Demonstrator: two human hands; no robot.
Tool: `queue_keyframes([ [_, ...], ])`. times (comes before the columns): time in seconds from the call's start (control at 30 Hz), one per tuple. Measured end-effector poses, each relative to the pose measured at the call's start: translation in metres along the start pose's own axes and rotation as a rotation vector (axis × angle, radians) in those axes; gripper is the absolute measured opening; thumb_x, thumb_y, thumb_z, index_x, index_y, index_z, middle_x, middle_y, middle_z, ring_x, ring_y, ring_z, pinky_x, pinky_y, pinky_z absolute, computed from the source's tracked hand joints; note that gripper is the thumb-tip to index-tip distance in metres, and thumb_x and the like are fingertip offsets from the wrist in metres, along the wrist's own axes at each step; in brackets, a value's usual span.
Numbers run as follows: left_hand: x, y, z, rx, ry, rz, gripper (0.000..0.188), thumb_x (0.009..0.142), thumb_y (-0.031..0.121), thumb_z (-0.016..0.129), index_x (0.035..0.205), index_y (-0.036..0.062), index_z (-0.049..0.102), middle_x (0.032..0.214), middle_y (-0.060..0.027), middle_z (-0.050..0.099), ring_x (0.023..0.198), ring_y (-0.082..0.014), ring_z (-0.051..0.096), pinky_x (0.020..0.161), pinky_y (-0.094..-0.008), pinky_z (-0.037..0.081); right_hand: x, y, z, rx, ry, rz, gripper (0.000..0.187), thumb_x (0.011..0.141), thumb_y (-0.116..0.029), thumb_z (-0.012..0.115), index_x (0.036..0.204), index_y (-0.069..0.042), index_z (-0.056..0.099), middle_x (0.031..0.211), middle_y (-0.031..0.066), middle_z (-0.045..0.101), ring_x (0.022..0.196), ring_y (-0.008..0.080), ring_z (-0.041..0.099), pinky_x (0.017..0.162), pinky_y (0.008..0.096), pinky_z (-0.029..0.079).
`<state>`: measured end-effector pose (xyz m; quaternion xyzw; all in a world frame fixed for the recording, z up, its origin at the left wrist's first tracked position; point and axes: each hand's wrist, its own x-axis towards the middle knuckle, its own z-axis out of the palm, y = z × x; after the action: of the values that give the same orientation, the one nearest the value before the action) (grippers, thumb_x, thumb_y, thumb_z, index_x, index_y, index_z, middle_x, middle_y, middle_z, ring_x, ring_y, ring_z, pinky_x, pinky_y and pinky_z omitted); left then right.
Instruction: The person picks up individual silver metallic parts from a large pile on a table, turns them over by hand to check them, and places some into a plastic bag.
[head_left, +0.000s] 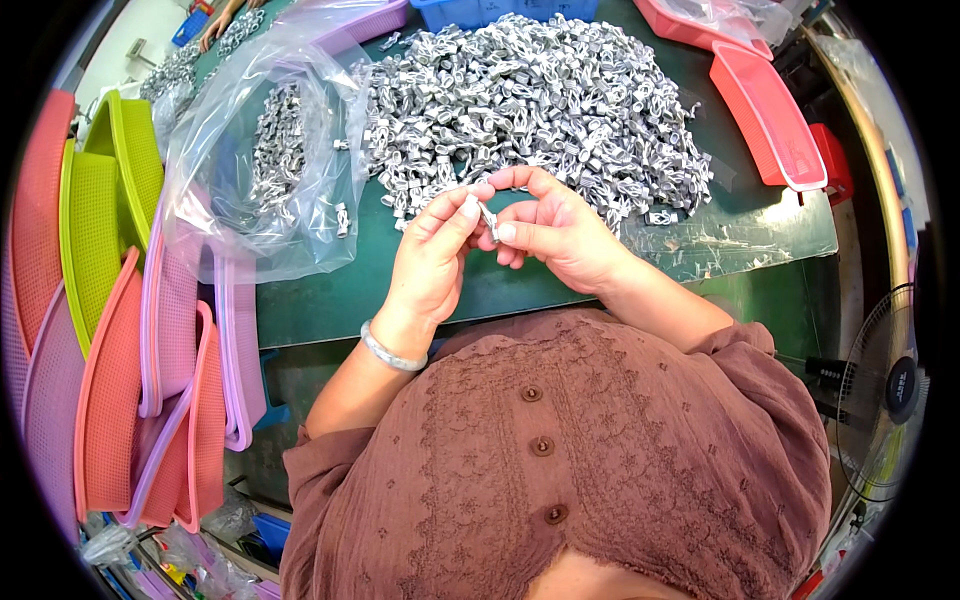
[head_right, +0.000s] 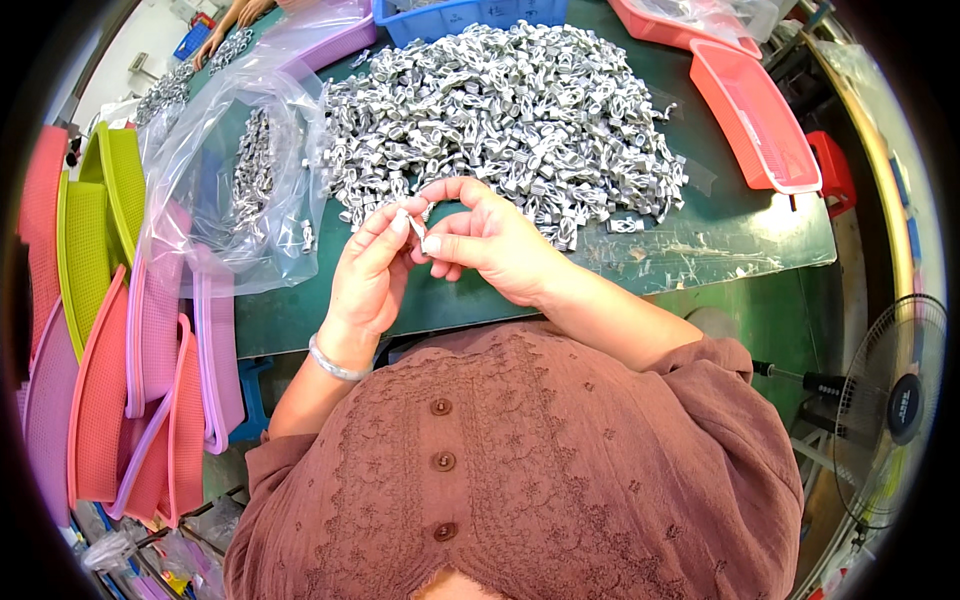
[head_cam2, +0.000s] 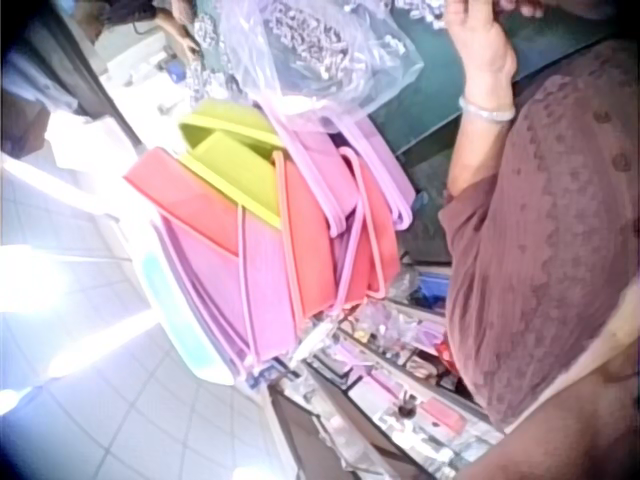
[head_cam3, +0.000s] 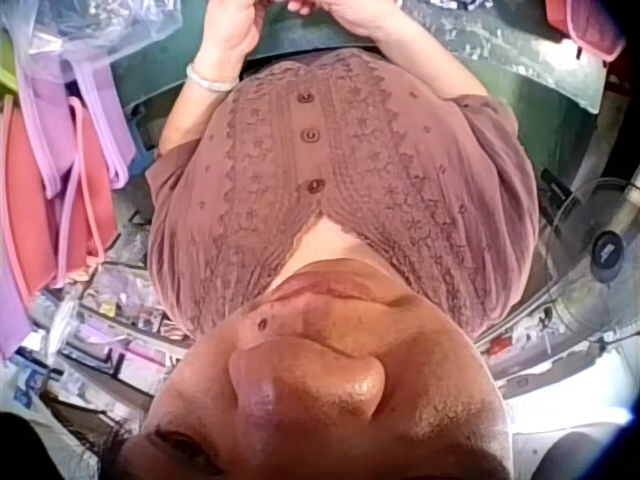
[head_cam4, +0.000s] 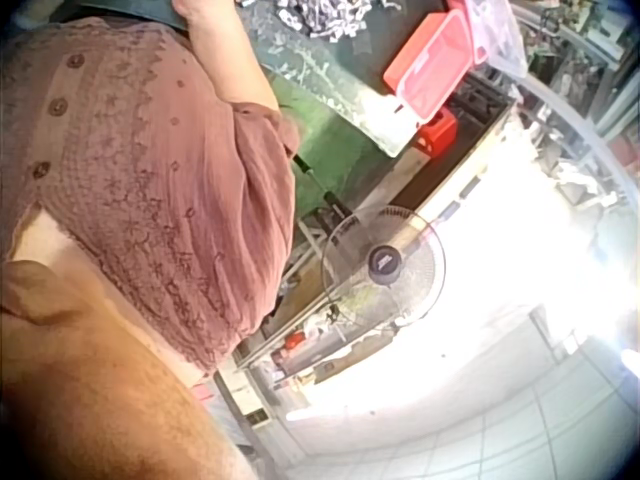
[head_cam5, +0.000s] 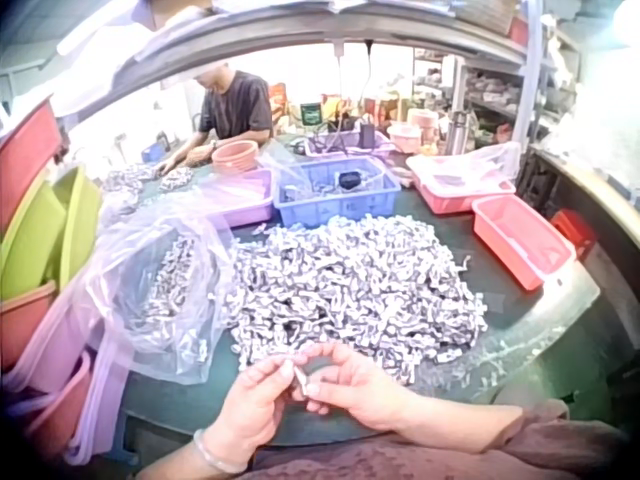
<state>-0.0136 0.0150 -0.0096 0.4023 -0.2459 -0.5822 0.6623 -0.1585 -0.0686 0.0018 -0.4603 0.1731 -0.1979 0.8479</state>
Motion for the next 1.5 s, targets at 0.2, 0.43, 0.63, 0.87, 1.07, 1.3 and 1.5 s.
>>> queue_keyframes([
  [0.2,-0.001,-0.001,0.002,-0.106,0.031,-0.041,0.023,0.089,0.015,0.050,0.108,0.0046,0.057,0.091,-0.0030,0.060,0.079,-0.0106,0.054,0.076,-0.0261,0.041,0.002,0.009,0.000,-0.119,0.080,-0.137,0.049,0.075,0.000,0.064,0.117,-0.006,0.038,0.078,0.0014,0.054,0.073,0.0089,0.053,0.070,0.0215,0.045],
  [0.43,0.001,-0.011,-0.015,-0.138,-0.002,-0.080,0.021,0.090,0.014,0.046,0.106,0.0027,0.054,0.087,-0.0054,0.058,0.083,-0.0159,0.055,0.077,-0.0294,0.045,0.005,0.012,-0.010,-0.350,0.009,-0.089,0.040,0.077,-0.004,0.064,0.111,-0.003,0.043,0.080,0.0019,0.056,0.076,0.0083,0.055,0.070,0.0218,0.045],
  [0.63,-0.002,-0.006,-0.013,-0.216,0.155,-0.221,0.014,0.089,0.013,0.046,0.095,0.0030,0.053,0.079,-0.0054,0.055,0.073,-0.0187,0.056,0.065,-0.0301,0.047,0.036,-0.014,-0.034,-1.596,0.404,-0.701,0.020,0.073,-0.016,0.066,0.088,-0.005,0.059,0.079,0.0071,0.057,0.075,0.0229,0.055,0.065,0.0344,0.044],
  [0.87,-0.001,-0.005,-0.012,-0.160,0.133,-0.244,0.012,0.087,0.012,0.047,0.094,0.0044,0.053,0.076,-0.0041,0.054,0.065,-0.0141,0.051,0.059,-0.0267,0.043,0.074,-0.024,-0.046,-1.977,0.470,-0.682,0.013,0.070,-0.019,0.064,0.080,-0.011,0.063,0.079,0.0020,0.053,0.084,0.0203,0.050,0.076,0.0354,0.035],
  [1.07,-0.003,0.000,-0.010,-0.116,0.152,-0.216,0.013,0.086,0.014,0.053,0.096,0.0046,0.055,0.070,-0.0014,0.052,0.053,-0.0086,0.042,0.048,-0.0214,0.035,0.054,-0.024,-0.036,-1.432,0.368,-0.747,0.008,0.071,-0.011,0.061,0.074,-0.005,0.058,0.073,0.0085,0.055,0.073,0.0265,0.054,0.066,0.0379,0.042],
  [1.3,0.002,0.006,0.008,-0.041,0.140,-0.101,0.022,0.084,0.016,0.061,0.103,0.0041,0.060,0.070,0.0017,0.053,0.049,-0.0038,0.038,0.044,-0.0169,0.030,0.011,-0.004,-0.017,-1.457,0.139,-0.999,0.017,0.070,-0.002,0.065,0.085,-0.003,0.056,0.082,0.0103,0.058,0.073,0.0271,0.058,0.062,0.0333,0.047],
  [1.5,0.000,-0.003,0.008,0.719,0.042,0.483,0.022,0.080,0.005,0.061,0.102,0.0038,0.063,0.078,-0.0001,0.055,0.063,-0.0052,0.045,0.056,-0.0187,0.037,0.004,0.014,-0.017,-0.953,0.130,-0.669,0.016,0.072,0.002,0.062,0.086,-0.003,0.054,0.082,0.0070,0.057,0.072,0.0178,0.058,0.064,0.0273,0.047],
])
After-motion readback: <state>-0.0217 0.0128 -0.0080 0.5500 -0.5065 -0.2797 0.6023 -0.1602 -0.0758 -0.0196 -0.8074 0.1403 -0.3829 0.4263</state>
